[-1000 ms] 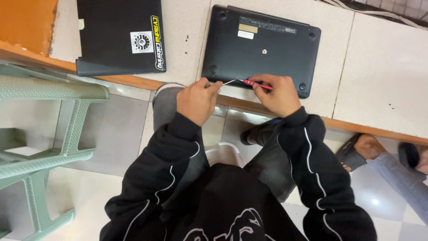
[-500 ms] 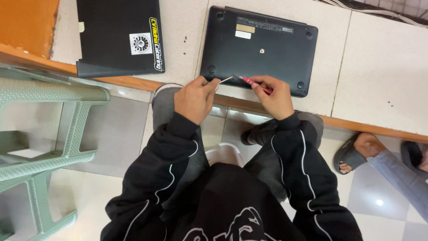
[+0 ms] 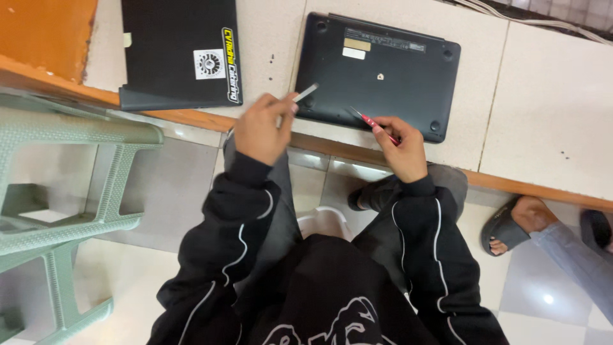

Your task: The person uses a screwdriver to remove screws from the bottom panel of a laptop. They place the removed screws on the table and continue unscrewing until the panel is loose.

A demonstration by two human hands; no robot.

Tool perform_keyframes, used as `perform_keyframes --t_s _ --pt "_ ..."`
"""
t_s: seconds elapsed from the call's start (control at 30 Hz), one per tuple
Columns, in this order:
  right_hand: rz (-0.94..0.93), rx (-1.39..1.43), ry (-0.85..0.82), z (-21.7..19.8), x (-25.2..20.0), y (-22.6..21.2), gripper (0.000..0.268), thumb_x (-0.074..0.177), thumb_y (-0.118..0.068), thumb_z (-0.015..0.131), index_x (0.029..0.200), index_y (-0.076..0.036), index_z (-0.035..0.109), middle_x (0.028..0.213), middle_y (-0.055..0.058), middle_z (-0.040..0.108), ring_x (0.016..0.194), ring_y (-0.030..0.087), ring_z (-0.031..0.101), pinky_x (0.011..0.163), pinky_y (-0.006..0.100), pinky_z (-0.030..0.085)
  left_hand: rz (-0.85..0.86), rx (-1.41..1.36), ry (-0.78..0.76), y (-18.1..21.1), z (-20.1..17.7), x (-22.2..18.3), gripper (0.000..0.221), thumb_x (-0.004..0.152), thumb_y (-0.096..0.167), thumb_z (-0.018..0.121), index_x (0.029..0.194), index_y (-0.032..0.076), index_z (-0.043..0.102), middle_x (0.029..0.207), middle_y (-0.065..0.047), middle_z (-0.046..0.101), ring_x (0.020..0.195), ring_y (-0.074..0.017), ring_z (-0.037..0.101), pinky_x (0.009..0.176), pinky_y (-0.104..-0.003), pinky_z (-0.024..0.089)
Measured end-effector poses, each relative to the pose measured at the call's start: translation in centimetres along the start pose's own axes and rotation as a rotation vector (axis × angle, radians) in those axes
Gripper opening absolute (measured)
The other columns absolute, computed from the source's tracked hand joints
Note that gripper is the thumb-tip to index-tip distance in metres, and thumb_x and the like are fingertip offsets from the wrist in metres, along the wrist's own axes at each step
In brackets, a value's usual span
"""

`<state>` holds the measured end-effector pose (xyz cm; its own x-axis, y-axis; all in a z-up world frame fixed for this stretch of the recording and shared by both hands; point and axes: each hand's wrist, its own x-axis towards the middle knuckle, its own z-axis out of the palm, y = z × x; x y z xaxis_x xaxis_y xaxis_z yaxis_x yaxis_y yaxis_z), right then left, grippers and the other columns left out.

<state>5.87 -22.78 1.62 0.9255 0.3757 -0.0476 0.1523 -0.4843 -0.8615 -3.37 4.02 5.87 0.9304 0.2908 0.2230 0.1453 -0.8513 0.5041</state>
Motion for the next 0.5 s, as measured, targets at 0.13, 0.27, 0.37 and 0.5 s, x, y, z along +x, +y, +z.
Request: perform_keyframes --t_s 0.13,0.27,0.37,0.5 --pt "-0.003 0.032 -0.012 0.2 -0.3 0.0 0.018 0.091 -0.011 0.064 0.107 -0.013 0.073 0.060 0.004 0.057 0.058 0.011 0.044 0.058 0.024 0.034 -0.135 0.161 0.064 -2.7 -1.2 2.1 0.016 0.089 0.028 0.064 0.101 0.029 0.074 0.081 -0.001 0.065 0.070 -0.0317 0.068 0.056 -0.052 0.056" --pt "0.007 0.061 -0.011 0.2 -0.2 -0.6 0.018 0.091 -0.010 0.064 0.107 -0.012 0.072 0.060 0.003 0.057 0.058 0.010 0.044 0.057 0.023 0.035 -0.078 0.341 0.009 -4.2 -1.3 3.6 0.019 0.086 0.025 0.060 0.096 0.026 0.075 0.077 -0.003 0.064 0.066 -0.0333 0.069 0.055 -0.049 0.056" --pt "0.019 0.065 -0.009 0.0 -0.4 -0.6 0.017 0.091 -0.009 0.064 0.106 -0.012 0.073 0.060 0.003 0.057 0.058 0.009 0.043 0.057 0.022 0.035 -0.082 0.440 -0.061 -4.8 -0.7 4.3 0.018 0.084 0.027 0.059 0.090 0.025 0.076 0.074 -0.005 0.065 0.064 -0.0350 0.069 0.055 -0.050 0.055" --pt "0.029 0.085 -0.012 -0.1 -0.5 -0.3 0.018 0.091 -0.009 0.064 0.107 -0.011 0.072 0.059 0.003 0.056 0.058 0.009 0.043 0.057 0.022 0.035 -0.101 0.519 -0.176 -5.4 -0.7 5.2 0.016 0.082 0.024 0.060 0.083 0.019 0.076 0.072 -0.009 0.066 0.065 -0.0366 0.070 0.054 -0.048 0.053"
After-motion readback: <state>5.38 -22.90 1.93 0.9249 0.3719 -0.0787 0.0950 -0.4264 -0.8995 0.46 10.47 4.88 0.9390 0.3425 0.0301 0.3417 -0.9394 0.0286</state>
